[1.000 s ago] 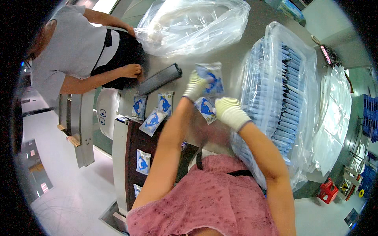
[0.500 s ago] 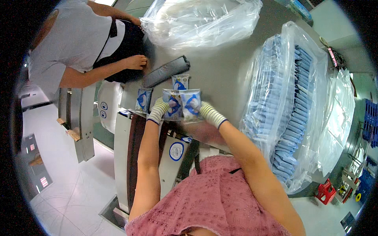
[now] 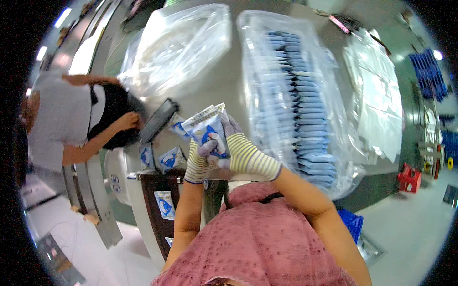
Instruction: The person sorts small blue and white pouches into a large plastic bag by hand on a stainless steel work surface.
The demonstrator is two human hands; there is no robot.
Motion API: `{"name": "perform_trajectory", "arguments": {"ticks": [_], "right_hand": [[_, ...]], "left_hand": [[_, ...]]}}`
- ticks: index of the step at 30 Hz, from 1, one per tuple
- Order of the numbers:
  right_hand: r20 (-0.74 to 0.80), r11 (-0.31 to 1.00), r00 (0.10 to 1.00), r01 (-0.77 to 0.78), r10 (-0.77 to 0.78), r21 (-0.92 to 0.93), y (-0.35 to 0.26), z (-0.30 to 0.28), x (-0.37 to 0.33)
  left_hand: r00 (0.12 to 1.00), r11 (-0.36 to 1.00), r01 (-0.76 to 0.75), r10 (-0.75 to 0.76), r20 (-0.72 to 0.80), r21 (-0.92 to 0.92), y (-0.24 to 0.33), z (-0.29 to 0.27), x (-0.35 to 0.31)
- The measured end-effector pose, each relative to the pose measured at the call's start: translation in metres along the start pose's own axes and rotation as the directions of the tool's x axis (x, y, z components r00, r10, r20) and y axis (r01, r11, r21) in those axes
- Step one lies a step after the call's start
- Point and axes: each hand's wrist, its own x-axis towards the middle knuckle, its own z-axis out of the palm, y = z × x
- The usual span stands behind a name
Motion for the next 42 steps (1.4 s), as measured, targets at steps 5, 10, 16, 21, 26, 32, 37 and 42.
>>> {"name": "perform_trajectory", "arguments": {"ticks": [5,10,16,21,26,32,37,42], "right_hand": [[-0.122,0.844,0.977,-0.085,0.175,0.530,0.009,-0.120,-0.069],[-0.427,0.947,0.848,-0.242,0.313,0.213,0.085,-0.197,-0.141],[-0.628,0.984,0.768,-0.013,0.125,0.180,0.076,-0.234,-0.197],[-0.602,0.822,0.685,0.009,0.410,0.569,0.197,-0.244,-0.250],[-0.645,0.908,0.647,-0.211,0.406,0.361,0.208,-0.217,-0.229],[-0.836,0.998,0.548,0.055,-0.042,-0.015,0.111,-0.268,-0.192],[-0.404,0.954,0.877,0.298,-0.258,0.038,0.012,-0.215,-0.118],[0.217,0.980,0.956,0.192,-0.199,0.054,-0.051,-0.101,-0.031]], "left_hand": [[0.852,0.968,-0.066,-0.073,0.518,0.244,-0.001,0.076,0.024],[0.894,0.663,-0.353,0.029,0.448,0.661,-0.046,0.228,0.056],[0.871,-0.662,-0.475,-0.264,0.413,0.579,-0.165,0.216,0.078],[0.838,-0.582,-0.534,-0.270,0.474,0.613,-0.185,0.193,0.064],[0.896,-0.046,-0.443,-0.018,0.443,0.895,-0.167,0.138,0.090],[0.924,-0.415,-0.373,-0.084,0.373,0.830,-0.168,0.158,0.082],[0.710,-0.397,-0.496,0.326,0.624,0.772,-0.098,0.114,0.019],[0.706,-0.518,0.031,0.617,0.349,0.855,0.000,0.000,-0.065]]}}
